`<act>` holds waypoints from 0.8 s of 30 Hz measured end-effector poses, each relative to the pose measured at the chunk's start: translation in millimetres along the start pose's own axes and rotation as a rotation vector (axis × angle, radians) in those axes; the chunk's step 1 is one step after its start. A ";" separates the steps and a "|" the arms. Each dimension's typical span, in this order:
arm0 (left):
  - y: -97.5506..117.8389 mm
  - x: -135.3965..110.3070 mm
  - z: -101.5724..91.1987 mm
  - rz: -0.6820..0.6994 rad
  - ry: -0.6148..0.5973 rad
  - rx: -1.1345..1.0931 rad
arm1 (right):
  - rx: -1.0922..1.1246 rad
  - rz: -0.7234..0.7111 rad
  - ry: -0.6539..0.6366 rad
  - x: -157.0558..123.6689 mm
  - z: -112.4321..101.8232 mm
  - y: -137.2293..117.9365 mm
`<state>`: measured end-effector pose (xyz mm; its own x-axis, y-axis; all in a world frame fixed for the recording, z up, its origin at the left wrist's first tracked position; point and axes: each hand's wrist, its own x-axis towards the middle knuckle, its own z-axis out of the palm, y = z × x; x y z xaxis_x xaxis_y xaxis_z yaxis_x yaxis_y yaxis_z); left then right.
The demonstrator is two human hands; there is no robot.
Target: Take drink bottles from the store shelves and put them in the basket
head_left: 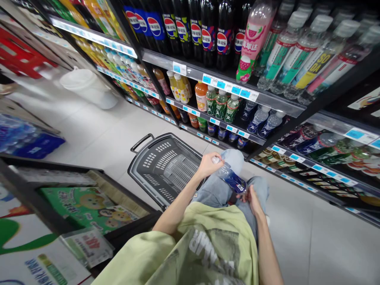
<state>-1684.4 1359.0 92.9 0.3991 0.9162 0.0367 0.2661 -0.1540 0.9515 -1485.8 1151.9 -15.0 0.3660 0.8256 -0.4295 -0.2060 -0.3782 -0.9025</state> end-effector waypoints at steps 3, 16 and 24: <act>37.5 -14.1 -19.0 0.092 0.094 0.053 | 0.027 0.026 -0.003 0.5 0.7 -2.0; 22.5 -17.7 -95.9 0.139 0.300 0.713 | 0.138 0.047 0.132 1.5 -1.4 0.9; -124.7 4.3 -110.7 -0.306 0.056 0.920 | 0.171 0.078 0.155 2.6 -3.8 3.5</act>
<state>-1813.0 1423.1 8.3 0.1624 0.9773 -0.1359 0.9433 -0.1134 0.3121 -1482.1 1151.2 -19.4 0.4754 0.7173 -0.5094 -0.3850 -0.3510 -0.8536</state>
